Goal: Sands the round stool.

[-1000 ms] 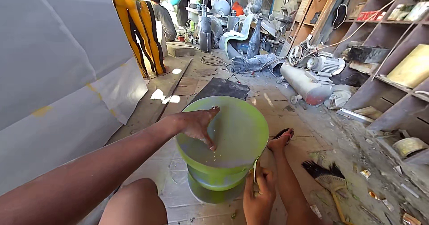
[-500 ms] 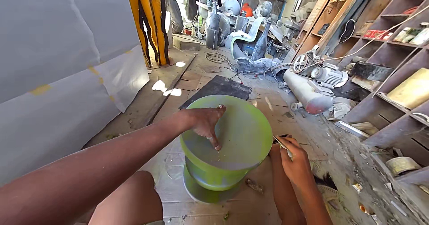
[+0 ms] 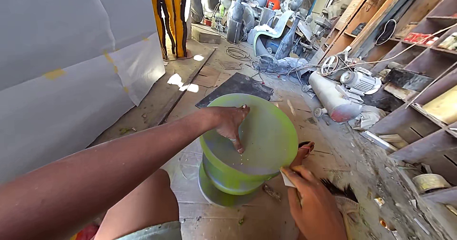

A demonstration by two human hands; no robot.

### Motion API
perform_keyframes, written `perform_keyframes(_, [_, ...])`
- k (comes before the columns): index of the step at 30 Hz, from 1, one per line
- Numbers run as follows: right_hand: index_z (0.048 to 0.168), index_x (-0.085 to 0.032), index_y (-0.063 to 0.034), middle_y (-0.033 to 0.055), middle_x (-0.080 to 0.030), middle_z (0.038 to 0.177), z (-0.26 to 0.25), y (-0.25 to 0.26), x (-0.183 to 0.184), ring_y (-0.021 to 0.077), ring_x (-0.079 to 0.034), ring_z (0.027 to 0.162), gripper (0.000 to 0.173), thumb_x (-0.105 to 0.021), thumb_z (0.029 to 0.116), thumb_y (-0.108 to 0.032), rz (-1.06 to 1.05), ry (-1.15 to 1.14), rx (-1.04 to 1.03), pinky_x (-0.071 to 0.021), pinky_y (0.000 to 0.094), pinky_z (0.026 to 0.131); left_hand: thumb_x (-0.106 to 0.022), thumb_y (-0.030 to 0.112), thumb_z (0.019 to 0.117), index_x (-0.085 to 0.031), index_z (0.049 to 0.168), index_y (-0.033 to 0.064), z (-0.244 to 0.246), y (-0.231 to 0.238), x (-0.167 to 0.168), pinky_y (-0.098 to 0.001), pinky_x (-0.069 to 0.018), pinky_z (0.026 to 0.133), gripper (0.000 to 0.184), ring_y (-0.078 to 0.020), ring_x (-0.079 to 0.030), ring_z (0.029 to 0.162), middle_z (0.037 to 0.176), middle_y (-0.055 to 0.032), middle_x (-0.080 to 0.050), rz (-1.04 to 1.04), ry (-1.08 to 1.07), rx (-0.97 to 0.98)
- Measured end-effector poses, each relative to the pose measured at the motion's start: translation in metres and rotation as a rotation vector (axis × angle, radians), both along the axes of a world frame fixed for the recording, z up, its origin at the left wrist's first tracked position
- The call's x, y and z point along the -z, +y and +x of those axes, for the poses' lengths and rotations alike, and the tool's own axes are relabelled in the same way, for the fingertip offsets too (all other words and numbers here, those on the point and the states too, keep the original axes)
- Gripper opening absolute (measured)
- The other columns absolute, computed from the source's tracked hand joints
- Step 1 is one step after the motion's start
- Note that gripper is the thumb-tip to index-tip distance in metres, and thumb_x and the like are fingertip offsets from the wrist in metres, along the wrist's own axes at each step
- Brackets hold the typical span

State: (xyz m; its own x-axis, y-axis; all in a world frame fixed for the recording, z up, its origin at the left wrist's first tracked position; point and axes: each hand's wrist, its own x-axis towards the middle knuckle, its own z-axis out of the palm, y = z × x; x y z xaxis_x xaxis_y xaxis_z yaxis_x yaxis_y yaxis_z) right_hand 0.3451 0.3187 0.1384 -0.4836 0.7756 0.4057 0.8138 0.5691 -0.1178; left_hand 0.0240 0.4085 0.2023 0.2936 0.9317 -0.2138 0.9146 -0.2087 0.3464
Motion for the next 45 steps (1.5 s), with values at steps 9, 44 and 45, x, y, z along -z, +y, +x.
perform_keyframes(9, [0.117, -0.074, 0.0024, 0.0150, -0.070, 0.124, -0.012, 0.007, 0.138, 0.0177, -0.066, 0.117, 0.027, -0.060, 0.0956, -0.004, 0.231, 1.165, -0.049, -0.0563, 0.0285, 0.100, -0.096, 0.059, 0.0581, -0.011, 0.164, 0.0030, -0.003, -0.001, -0.001, -0.0497, -0.0369, 0.119, 0.147, -0.0335, -0.037, 0.150, 0.167, -0.0200, -0.026, 0.006, 0.010, 0.005])
perform_keyframes(44, [0.121, -0.075, -0.0045, 0.0116, -0.069, 0.123, -0.057, -0.007, 0.126, 0.0169, -0.067, 0.113, 0.034, -0.058, 0.0909, -0.001, 0.160, 1.276, 0.039, -0.0596, 0.0312, 0.095, -0.097, 0.064, 0.0490, -0.013, 0.166, 0.0178, -0.002, 0.002, -0.003, -0.0510, -0.0461, 0.113, 0.152, -0.0292, -0.046, 0.145, 0.164, -0.0100, -0.037, -0.049, 0.033, -0.123])
perform_keyframes(45, [0.121, -0.075, -0.0034, 0.0119, -0.069, 0.123, -0.055, -0.002, 0.123, 0.0170, -0.067, 0.113, 0.034, -0.058, 0.0915, -0.001, 0.175, 1.291, 0.081, -0.0595, 0.0309, 0.094, -0.097, 0.064, 0.0489, -0.013, 0.167, 0.0184, -0.002, 0.002, -0.004, -0.0510, -0.0461, 0.114, 0.152, -0.0291, -0.046, 0.145, 0.164, -0.0095, -0.037, -0.051, 0.035, -0.128])
